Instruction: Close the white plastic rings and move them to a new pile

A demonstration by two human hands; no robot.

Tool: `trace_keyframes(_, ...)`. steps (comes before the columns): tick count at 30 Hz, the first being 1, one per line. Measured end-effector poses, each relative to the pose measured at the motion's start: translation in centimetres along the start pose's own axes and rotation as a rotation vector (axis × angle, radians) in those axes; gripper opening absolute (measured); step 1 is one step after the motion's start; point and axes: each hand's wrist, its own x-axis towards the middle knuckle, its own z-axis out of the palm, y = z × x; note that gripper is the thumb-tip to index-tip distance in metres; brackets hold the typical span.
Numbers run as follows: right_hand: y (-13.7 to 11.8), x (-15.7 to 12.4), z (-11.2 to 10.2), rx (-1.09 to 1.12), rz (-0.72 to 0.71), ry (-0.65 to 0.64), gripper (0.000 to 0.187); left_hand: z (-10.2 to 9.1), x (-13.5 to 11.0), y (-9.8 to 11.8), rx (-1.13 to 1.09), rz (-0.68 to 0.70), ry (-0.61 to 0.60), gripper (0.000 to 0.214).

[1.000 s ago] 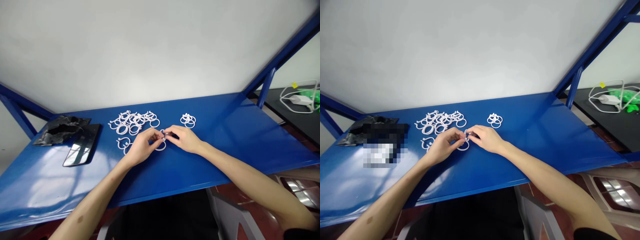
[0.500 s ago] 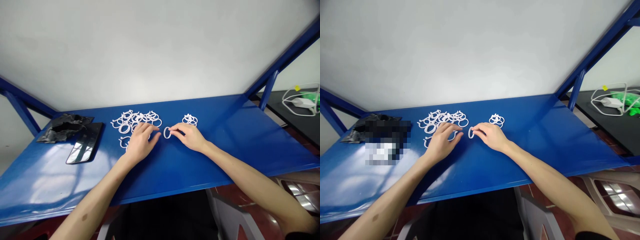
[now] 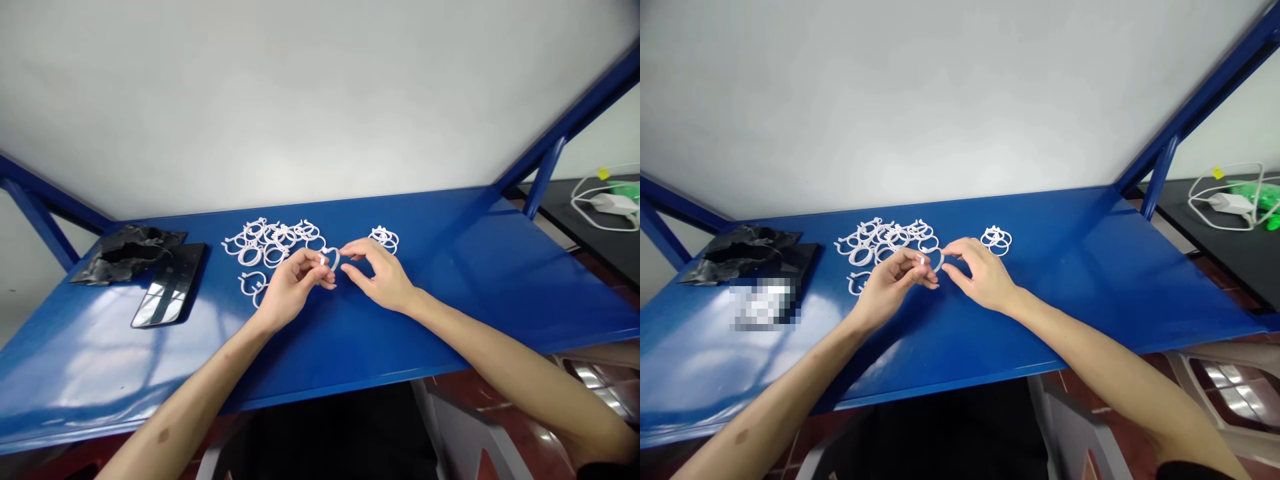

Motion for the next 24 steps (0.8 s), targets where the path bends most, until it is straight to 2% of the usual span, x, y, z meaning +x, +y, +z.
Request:
trace_keyframes(2,0.1,-0.1,0.1,-0.004,0.012,0.026,0.019,0.0,0.0,0.1,-0.050,-0.023,-0.035,0.023)
trace_keyframes(5,0.2,-0.2,0.2,0.026,0.037,-0.023,0.021,0.2,0.0,0.0,-0.043,-0.046,-0.071,0.026)
trace_keyframes(9,0.2,-0.4,0.3,-0.022,0.001,-0.053,0.016,0.5,-0.3,-0.4,0.103,-0.017,-0.020,0.030)
trace_keyframes(13,0.0,-0.5,0.5,-0.080,-0.096,-0.018,0.019,0.8,-0.8,-0.4,0.360,0.074,0.058,0.024)
trace_keyframes(17,-0.2,-0.9,0.6,-0.119,-0.145,-0.068,0.025,0.8,-1.0,-0.3,0.579,0.201,0.108,0.020)
trace_keyframes(24,0.7,-1.3,0.5,-0.156,-0.266,-0.190,0.023,0.3,-0.8,-1.2,0.803,0.381,0.038,0.017)
